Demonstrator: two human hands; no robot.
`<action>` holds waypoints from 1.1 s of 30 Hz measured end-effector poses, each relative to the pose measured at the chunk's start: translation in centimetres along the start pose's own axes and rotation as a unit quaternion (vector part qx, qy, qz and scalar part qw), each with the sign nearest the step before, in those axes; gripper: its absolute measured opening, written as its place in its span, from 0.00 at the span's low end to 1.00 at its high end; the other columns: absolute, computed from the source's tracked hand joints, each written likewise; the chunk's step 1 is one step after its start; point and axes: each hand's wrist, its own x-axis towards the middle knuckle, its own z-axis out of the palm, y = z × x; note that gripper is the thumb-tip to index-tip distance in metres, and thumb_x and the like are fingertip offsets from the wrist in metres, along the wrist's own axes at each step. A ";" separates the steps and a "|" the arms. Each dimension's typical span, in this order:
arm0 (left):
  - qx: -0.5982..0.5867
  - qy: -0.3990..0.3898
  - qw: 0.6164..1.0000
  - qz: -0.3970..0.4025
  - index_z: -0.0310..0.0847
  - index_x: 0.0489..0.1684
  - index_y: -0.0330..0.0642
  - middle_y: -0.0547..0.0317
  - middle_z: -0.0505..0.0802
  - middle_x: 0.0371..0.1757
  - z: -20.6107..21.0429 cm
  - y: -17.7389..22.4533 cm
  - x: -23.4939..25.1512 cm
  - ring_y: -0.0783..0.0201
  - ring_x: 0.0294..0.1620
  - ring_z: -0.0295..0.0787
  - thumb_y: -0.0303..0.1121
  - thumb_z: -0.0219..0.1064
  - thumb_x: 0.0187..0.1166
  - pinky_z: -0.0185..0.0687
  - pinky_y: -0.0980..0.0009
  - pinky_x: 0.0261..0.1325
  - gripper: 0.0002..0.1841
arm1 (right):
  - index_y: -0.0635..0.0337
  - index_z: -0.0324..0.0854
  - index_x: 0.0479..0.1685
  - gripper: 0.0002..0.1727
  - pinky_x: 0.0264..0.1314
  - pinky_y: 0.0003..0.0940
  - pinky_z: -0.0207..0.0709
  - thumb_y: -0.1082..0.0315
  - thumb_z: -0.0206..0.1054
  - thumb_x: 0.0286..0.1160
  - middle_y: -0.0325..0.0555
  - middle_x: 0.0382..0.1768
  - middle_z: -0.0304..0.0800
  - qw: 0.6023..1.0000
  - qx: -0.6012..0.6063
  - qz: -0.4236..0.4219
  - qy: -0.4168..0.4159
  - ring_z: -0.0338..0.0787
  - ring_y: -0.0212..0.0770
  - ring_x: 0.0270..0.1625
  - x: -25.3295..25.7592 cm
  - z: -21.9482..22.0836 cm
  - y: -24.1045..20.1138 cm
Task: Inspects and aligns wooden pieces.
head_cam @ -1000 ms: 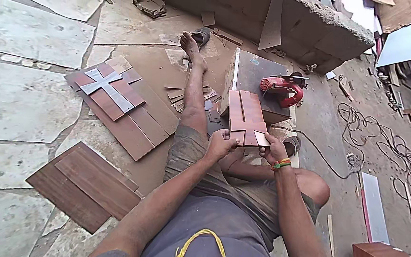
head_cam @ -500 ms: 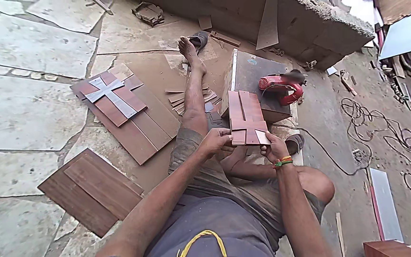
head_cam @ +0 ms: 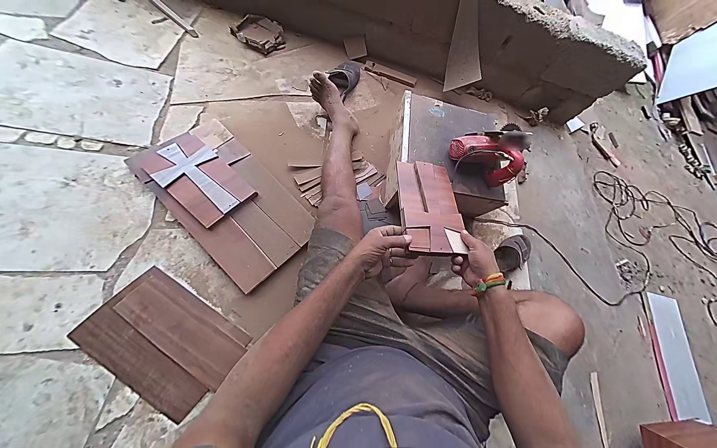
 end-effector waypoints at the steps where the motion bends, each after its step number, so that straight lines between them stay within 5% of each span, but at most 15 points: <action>1: 0.001 -0.002 1.000 -0.001 0.75 0.66 0.31 0.38 0.94 0.52 0.0 0.1 0.1 0.46 0.48 0.97 0.27 0.64 0.86 0.96 0.51 0.53 0.15 | 0.57 0.77 0.61 0.21 0.11 0.29 0.66 0.49 0.55 0.91 0.47 0.25 0.80 1.000 0.002 0.001 0.004 0.70 0.35 0.13 0.0 0.0 0.0; 8: 0.017 0.013 1.000 -0.019 0.76 0.66 0.33 0.41 0.95 0.52 0.9 0.0 0.6 0.49 0.47 0.98 0.35 0.69 0.85 0.96 0.55 0.51 0.18 | 0.58 0.78 0.60 0.21 0.11 0.29 0.66 0.49 0.54 0.92 0.46 0.25 0.80 1.000 -0.019 -0.008 -0.001 0.70 0.35 0.13 -0.3 0.4 0.4; 11: 0.049 0.066 0.996 -0.025 0.69 0.76 0.38 0.41 0.93 0.56 1.8 -0.5 1.2 0.48 0.47 0.97 0.38 0.80 0.75 0.96 0.54 0.46 0.33 | 0.58 0.78 0.61 0.22 0.13 0.30 0.69 0.48 0.51 0.94 0.47 0.27 0.80 0.998 -0.065 -0.016 -0.019 0.72 0.36 0.14 -0.5 0.8 0.9; 14: 0.102 0.143 0.984 0.010 0.49 0.88 0.46 0.36 0.86 0.66 2.6 -1.6 1.7 0.43 0.51 0.96 0.38 0.90 0.60 0.97 0.48 0.45 0.56 | 0.57 0.78 0.62 0.22 0.13 0.30 0.69 0.48 0.50 0.94 0.47 0.28 0.80 0.997 -0.078 -0.008 -0.025 0.72 0.36 0.15 -0.7 1.1 1.0; 16: 0.204 0.187 0.960 0.050 0.37 0.94 0.46 0.34 0.80 0.75 2.9 -2.0 1.7 0.46 0.58 0.93 0.44 0.93 0.52 0.96 0.49 0.52 0.69 | 0.57 0.77 0.62 0.22 0.12 0.30 0.68 0.49 0.50 0.95 0.47 0.27 0.81 0.997 -0.070 -0.007 -0.026 0.72 0.36 0.14 -0.8 1.1 0.9; 19: 0.374 0.231 0.894 0.089 0.23 0.97 0.40 0.30 0.62 0.90 3.6 -2.5 0.6 0.42 0.82 0.74 0.57 0.91 0.48 0.77 0.47 0.78 0.80 | 0.57 0.77 0.61 0.21 0.13 0.30 0.68 0.49 0.50 0.95 0.47 0.28 0.81 0.998 -0.056 -0.008 -0.034 0.72 0.36 0.14 -0.7 1.0 1.0; 21: 0.467 0.263 0.834 0.132 0.24 0.98 0.40 0.30 0.59 0.90 4.1 -3.6 0.0 0.39 0.81 0.74 0.63 0.91 0.43 0.80 0.46 0.75 0.83 | 0.57 0.77 0.61 0.21 0.13 0.30 0.69 0.49 0.50 0.95 0.47 0.28 0.81 0.998 -0.049 -0.007 -0.034 0.73 0.36 0.14 -0.6 1.1 1.0; 24: 0.630 0.274 0.683 0.248 0.52 0.96 0.48 0.29 0.57 0.92 4.2 -5.5 -0.5 0.33 0.87 0.65 0.69 0.84 0.48 0.69 0.42 0.82 0.68 | 0.58 0.77 0.62 0.21 0.12 0.30 0.70 0.50 0.50 0.95 0.48 0.28 0.81 0.998 -0.047 -0.005 -0.031 0.73 0.36 0.14 -0.9 1.3 0.9; 27: 0.705 0.243 0.564 0.354 0.81 0.79 0.57 0.34 0.75 0.85 3.8 -6.0 0.0 0.30 0.89 0.63 0.62 0.76 0.66 0.49 0.30 0.89 0.39 | 0.57 0.77 0.61 0.21 0.12 0.30 0.69 0.50 0.50 0.95 0.48 0.28 0.81 0.998 -0.048 -0.005 -0.033 0.73 0.37 0.14 -0.9 1.3 1.0; 29: 0.729 0.229 0.534 0.362 0.87 0.71 0.56 0.42 0.83 0.79 3.8 -6.0 0.4 0.36 0.86 0.71 0.49 0.70 0.75 0.50 0.30 0.89 0.24 | 0.57 0.77 0.60 0.21 0.13 0.30 0.69 0.49 0.48 0.95 0.48 0.29 0.81 0.997 -0.060 -0.002 -0.038 0.74 0.37 0.15 -0.9 1.3 0.9; 33: 0.692 0.208 0.544 0.426 0.93 0.57 0.57 0.53 0.93 0.68 3.2 -6.5 0.5 0.47 0.77 0.84 0.38 0.64 0.80 0.61 0.33 0.85 0.14 | 0.57 0.77 0.59 0.21 0.13 0.29 0.69 0.50 0.49 0.95 0.48 0.29 0.81 0.997 -0.061 -0.006 -0.037 0.73 0.36 0.14 -0.8 1.1 0.9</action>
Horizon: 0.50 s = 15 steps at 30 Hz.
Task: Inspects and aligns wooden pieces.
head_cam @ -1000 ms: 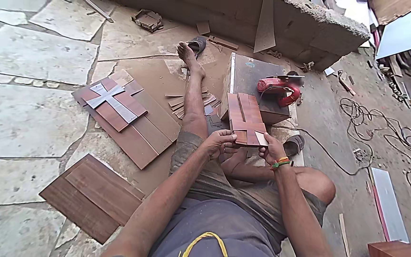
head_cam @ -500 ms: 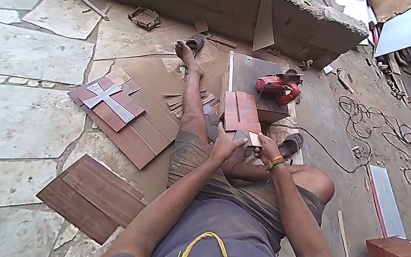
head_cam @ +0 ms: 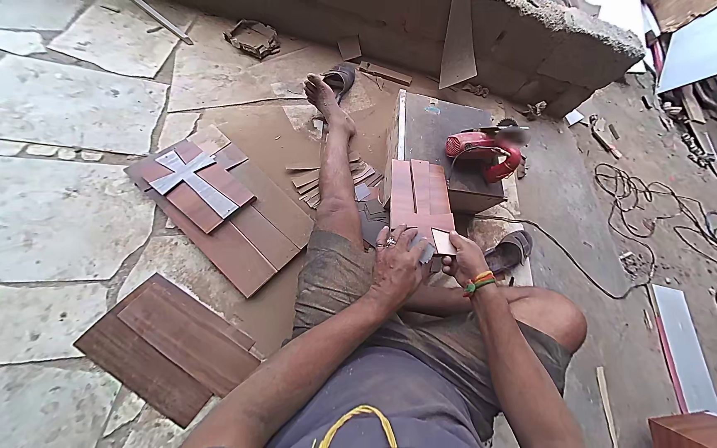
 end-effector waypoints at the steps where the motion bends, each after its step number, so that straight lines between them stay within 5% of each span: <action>1: -0.029 0.020 0.999 0.017 0.94 0.54 0.57 0.54 0.95 0.64 -0.1 -0.3 -0.3 0.49 0.74 0.87 0.37 0.64 0.81 0.65 0.36 0.84 0.13 | 0.57 0.77 0.60 0.21 0.13 0.29 0.69 0.50 0.50 0.95 0.48 0.29 0.81 1.000 0.003 0.001 0.000 0.73 0.36 0.15 0.1 0.0 0.1; 3: -0.090 0.036 0.994 0.057 0.94 0.50 0.53 0.59 0.98 0.53 -1.2 -0.5 -0.8 0.58 0.62 0.93 0.36 0.65 0.83 0.78 0.47 0.76 0.10 | 0.56 0.77 0.60 0.20 0.13 0.29 0.69 0.49 0.50 0.95 0.47 0.29 0.81 1.000 0.006 0.003 0.002 0.73 0.36 0.15 0.1 -0.1 0.0; 5: -0.131 -0.038 0.986 0.096 0.92 0.47 0.48 0.59 0.97 0.44 -3.4 -0.1 -1.4 0.59 0.49 0.95 0.37 0.64 0.86 0.88 0.55 0.58 0.10 | 0.56 0.77 0.61 0.21 0.13 0.29 0.68 0.49 0.51 0.95 0.47 0.30 0.81 1.000 0.009 0.005 0.004 0.73 0.36 0.15 0.0 -0.2 -0.2; 7: -0.153 -0.240 0.950 0.129 0.88 0.49 0.43 0.54 0.96 0.43 -6.3 0.5 -1.7 0.54 0.47 0.96 0.35 0.62 0.86 0.90 0.51 0.53 0.09 | 0.57 0.77 0.61 0.21 0.12 0.29 0.68 0.49 0.51 0.94 0.47 0.29 0.81 1.000 0.008 0.004 0.004 0.72 0.35 0.14 0.0 -0.3 -0.3; 9: -0.121 -0.443 0.869 0.184 0.84 0.48 0.42 0.48 0.93 0.41 -8.5 1.1 -1.1 0.46 0.46 0.93 0.35 0.63 0.86 0.87 0.44 0.48 0.07 | 0.57 0.77 0.62 0.21 0.12 0.29 0.69 0.49 0.51 0.94 0.47 0.29 0.81 1.000 0.007 0.005 0.006 0.72 0.36 0.14 0.1 -0.3 -0.4; 11: -0.069 -0.558 0.794 0.229 0.84 0.49 0.44 0.48 0.92 0.39 -10.2 1.4 0.6 0.43 0.44 0.92 0.35 0.66 0.84 0.85 0.40 0.43 0.06 | 0.56 0.77 0.63 0.21 0.13 0.30 0.69 0.48 0.52 0.94 0.47 0.30 0.81 1.000 0.009 0.011 0.007 0.72 0.36 0.14 0.1 -0.3 -0.4; 13: -0.047 -0.554 0.799 0.229 0.84 0.48 0.46 0.50 0.91 0.36 -12.7 -0.3 4.1 0.46 0.41 0.92 0.39 0.64 0.87 0.84 0.41 0.41 0.08 | 0.56 0.77 0.62 0.21 0.12 0.30 0.69 0.48 0.52 0.94 0.47 0.29 0.81 1.000 0.014 0.010 0.008 0.72 0.36 0.14 0.0 -0.3 -0.4; 15: -0.095 -0.357 0.913 0.174 0.87 0.46 0.49 0.58 0.92 0.35 -16.7 -5.0 9.1 0.57 0.40 0.93 0.40 0.63 0.88 0.87 0.50 0.46 0.09 | 0.56 0.78 0.62 0.21 0.12 0.30 0.69 0.48 0.52 0.93 0.47 0.29 0.81 1.000 0.013 0.002 0.004 0.72 0.36 0.14 -0.1 -0.5 -0.7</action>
